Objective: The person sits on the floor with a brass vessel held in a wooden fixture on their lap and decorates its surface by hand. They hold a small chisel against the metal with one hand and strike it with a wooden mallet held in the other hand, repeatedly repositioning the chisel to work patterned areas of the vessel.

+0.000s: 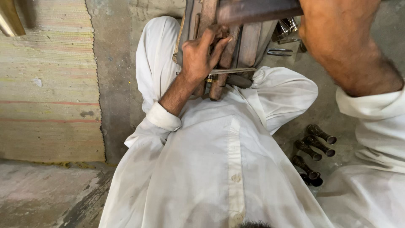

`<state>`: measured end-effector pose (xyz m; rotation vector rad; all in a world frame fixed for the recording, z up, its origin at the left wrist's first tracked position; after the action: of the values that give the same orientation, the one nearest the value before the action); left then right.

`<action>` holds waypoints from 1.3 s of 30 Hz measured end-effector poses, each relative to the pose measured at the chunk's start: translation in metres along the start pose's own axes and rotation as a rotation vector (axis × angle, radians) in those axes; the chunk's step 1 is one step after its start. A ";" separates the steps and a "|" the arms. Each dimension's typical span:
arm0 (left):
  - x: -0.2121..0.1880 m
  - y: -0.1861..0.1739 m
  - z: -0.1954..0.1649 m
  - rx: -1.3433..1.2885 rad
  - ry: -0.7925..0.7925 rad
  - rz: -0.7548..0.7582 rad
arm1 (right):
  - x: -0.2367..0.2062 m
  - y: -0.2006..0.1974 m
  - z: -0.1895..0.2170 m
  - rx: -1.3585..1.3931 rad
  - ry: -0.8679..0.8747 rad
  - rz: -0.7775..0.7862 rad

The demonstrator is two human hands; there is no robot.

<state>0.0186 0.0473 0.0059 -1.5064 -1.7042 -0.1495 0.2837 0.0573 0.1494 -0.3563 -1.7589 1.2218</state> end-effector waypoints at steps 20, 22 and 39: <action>0.069 -0.007 0.001 -0.149 0.076 0.343 | -0.058 0.055 -0.002 0.469 0.510 0.106; 0.070 -0.006 -0.003 -0.093 0.118 0.390 | -0.061 0.053 -0.002 0.359 0.481 0.085; 0.070 -0.005 -0.016 0.015 0.198 0.501 | -0.050 0.028 0.015 0.124 0.305 -0.320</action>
<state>0.0267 0.0906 0.0634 -1.7935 -1.1320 -0.0192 0.2905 0.0285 0.0984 -0.1687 -1.4079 0.9834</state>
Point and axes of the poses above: each hand's wrist, its own x-axis towards the middle knuckle, its own y-axis out of the palm, z = x × y, the point moved 3 cm from there along x, towards the middle knuckle, and after that the axes turned 13 degrees about -z, right-handed, at the moved point
